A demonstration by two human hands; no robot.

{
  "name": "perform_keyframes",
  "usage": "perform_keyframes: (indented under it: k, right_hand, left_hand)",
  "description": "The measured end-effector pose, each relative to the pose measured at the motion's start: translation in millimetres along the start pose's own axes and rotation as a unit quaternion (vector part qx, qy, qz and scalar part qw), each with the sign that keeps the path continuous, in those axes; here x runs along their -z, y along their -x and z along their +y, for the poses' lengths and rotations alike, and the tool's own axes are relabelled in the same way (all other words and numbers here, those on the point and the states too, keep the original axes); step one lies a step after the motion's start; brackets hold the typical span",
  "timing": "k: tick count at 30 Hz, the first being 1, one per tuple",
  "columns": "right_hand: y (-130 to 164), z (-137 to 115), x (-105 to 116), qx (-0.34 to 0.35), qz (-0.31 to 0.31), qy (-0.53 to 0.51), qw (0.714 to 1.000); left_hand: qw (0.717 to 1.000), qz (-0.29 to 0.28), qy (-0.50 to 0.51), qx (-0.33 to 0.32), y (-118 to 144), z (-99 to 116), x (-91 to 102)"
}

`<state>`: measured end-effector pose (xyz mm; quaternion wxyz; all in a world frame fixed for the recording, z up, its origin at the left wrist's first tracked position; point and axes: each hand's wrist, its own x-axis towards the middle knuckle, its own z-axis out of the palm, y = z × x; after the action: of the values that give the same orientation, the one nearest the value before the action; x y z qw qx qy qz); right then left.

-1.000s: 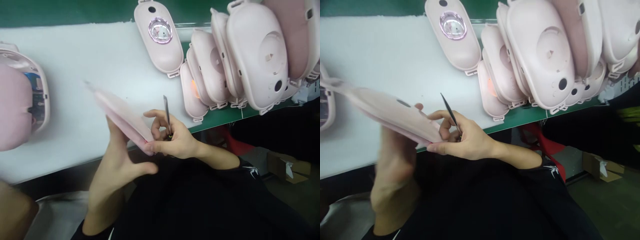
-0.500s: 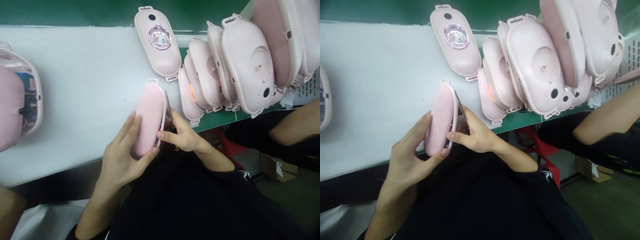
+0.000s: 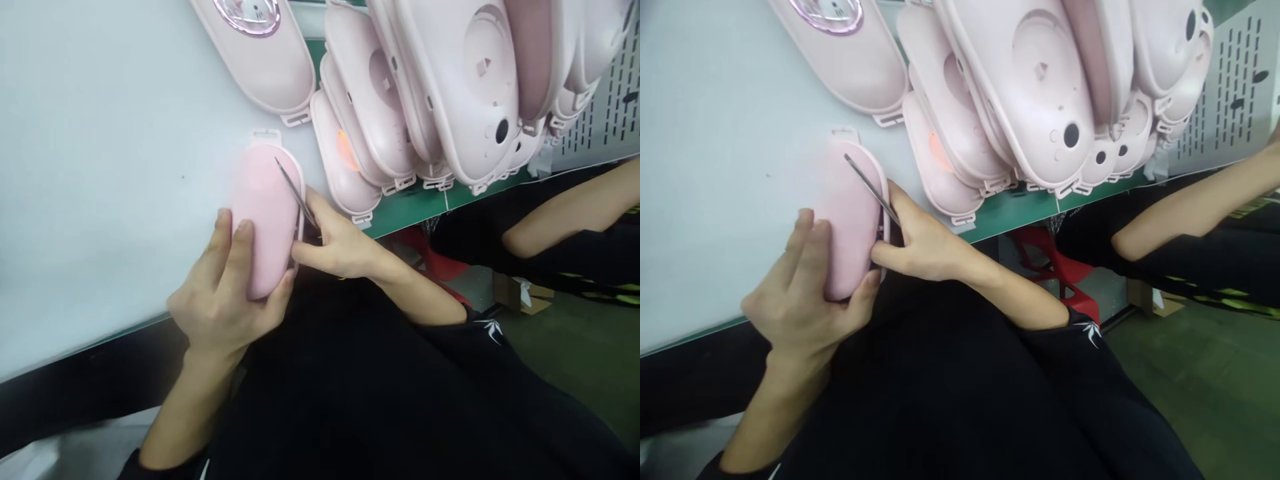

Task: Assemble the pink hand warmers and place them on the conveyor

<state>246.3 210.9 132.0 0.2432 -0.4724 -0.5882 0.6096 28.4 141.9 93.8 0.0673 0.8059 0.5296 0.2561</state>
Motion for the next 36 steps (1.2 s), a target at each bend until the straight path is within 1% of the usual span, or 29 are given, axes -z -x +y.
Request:
perform_keyframes:
  k: [4,6,10,16,20,21,24,25,26,27,29,30,31,32,34,35,36]
  right_hand:
    - [4,10,9,-0.022,-0.068,-0.032,0.997]
    - [6,15,7,-0.018,-0.067,-0.049,0.996]
    - [7,19,-2,0.007,-0.021,-0.045,0.999]
    - [12,13,-14,-0.002,0.053,0.036,0.998]
    - [24,10,-17,0.006,0.066,0.051,0.997]
    - [27,10,-17,0.003,0.080,0.068,0.994]
    - [30,12,-15,-0.020,0.159,0.145,0.976]
    - [30,12,-13,-0.026,0.167,0.161,0.972]
    - [30,12,-10,-0.023,0.155,0.168,0.973]
    - [32,10,-6,-0.009,0.129,0.173,0.977]
    - [37,2,5,0.043,0.075,0.210,0.974]
    - [42,-3,12,0.077,0.065,0.255,0.962]
    - [47,-9,19,0.109,0.066,0.317,0.940]
    - [53,-15,27,0.137,0.073,0.389,0.908]
    - [63,-26,40,0.181,0.085,0.518,0.831]
    - [66,-31,45,0.198,0.083,0.563,0.798]
    - [69,-34,49,0.211,0.076,0.592,0.774]
  left_hand:
    - [1.000,0.027,0.006,-0.005,-8,7,3.3]
    - [0.999,0.040,0.000,-0.009,-11,10,3.0]
    - [0.998,0.057,-0.014,-0.024,-11,12,-2.9]
    - [0.998,0.058,-0.019,-0.026,-3,10,-11.1]
    - [0.998,0.057,-0.021,-0.025,-3,11,-10.8]
    - [0.998,0.056,-0.020,-0.022,-3,12,-10.7]
    - [0.998,0.061,-0.022,0.001,-6,15,-11.3]
    - [0.998,0.064,-0.025,0.008,-7,16,-11.7]
    - [0.997,0.067,-0.028,0.011,-7,17,-12.0]
    - [0.997,0.071,-0.030,0.011,-7,17,-12.2]
    - [0.997,0.071,-0.028,0.007,-8,18,-11.8]
    - [0.997,0.067,-0.026,0.006,-8,17,-11.2]
    - [0.998,0.062,-0.024,0.005,-8,17,-10.4]
    - [0.998,0.056,-0.023,0.005,-8,16,-9.4]
    - [0.999,0.046,-0.024,0.005,-9,16,-7.3]
    - [0.999,0.044,-0.024,0.005,-9,15,-6.3]
    - [0.999,0.046,-0.024,0.005,-10,15,-5.4]
